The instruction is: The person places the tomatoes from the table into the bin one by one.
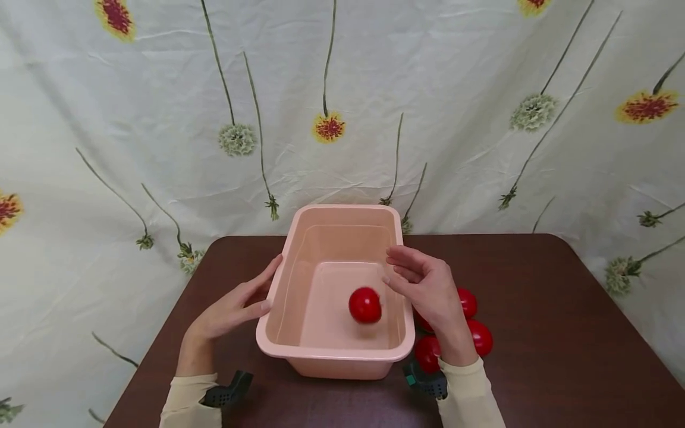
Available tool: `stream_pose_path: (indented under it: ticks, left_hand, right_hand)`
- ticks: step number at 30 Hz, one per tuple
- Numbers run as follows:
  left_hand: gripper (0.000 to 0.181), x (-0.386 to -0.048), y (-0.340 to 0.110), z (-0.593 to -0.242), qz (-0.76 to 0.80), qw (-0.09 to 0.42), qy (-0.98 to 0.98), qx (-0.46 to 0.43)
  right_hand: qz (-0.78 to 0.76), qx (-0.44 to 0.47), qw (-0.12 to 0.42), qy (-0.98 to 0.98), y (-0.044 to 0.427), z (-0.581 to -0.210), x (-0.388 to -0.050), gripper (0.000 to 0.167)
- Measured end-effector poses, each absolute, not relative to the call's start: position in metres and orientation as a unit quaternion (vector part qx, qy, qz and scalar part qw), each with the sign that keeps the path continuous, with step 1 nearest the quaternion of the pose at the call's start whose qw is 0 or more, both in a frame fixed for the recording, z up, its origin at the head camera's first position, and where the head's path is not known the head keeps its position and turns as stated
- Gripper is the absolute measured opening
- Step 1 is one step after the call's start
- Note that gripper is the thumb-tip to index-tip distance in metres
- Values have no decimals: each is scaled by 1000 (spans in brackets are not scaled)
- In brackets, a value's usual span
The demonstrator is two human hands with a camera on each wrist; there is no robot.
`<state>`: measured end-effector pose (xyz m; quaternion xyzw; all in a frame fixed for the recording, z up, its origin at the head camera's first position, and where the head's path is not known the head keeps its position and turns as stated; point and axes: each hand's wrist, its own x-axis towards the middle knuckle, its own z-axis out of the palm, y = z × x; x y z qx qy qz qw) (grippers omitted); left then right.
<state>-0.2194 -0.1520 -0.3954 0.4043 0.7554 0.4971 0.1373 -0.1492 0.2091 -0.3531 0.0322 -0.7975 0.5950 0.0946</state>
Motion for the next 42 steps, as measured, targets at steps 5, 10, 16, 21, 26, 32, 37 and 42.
stream_pose_path:
  ticks: [5, 10, 16, 21, 26, 32, 37, 42]
  left_hand:
    - [77, -220, -152, -396, 497, 140, 755, 404]
    - [78, -221, -151, -397, 494, 135, 756, 406]
    - [77, -220, -152, -396, 492, 133, 759, 406]
    - [77, -219, -152, -397, 488, 131, 762, 404]
    - [78, -220, -152, -396, 489, 131, 762, 404]
    - [77, -219, -152, -395, 492, 128, 760, 405]
    - [77, -218, -151, -395, 498, 135, 753, 408]
    - [77, -218, -151, -395, 492, 132, 757, 409]
  right_hand:
    - [611, 18, 117, -782, 215, -354, -150, 46]
    - [599, -14, 144, -788, 224, -357, -153, 44]
    - [576, -85, 167, -796, 243, -372, -164, 42]
    - [550, -150, 120, -812, 260, -393, -178, 45]
    - [551, -171, 76, -813, 269, -412, -189, 50]
    - [552, -179, 51, -813, 271, -425, -196, 58]
    - [523, -184, 34, -832, 271, -434, -200, 62]
    - [421, -166, 40, -891, 268, -441, -203, 64]
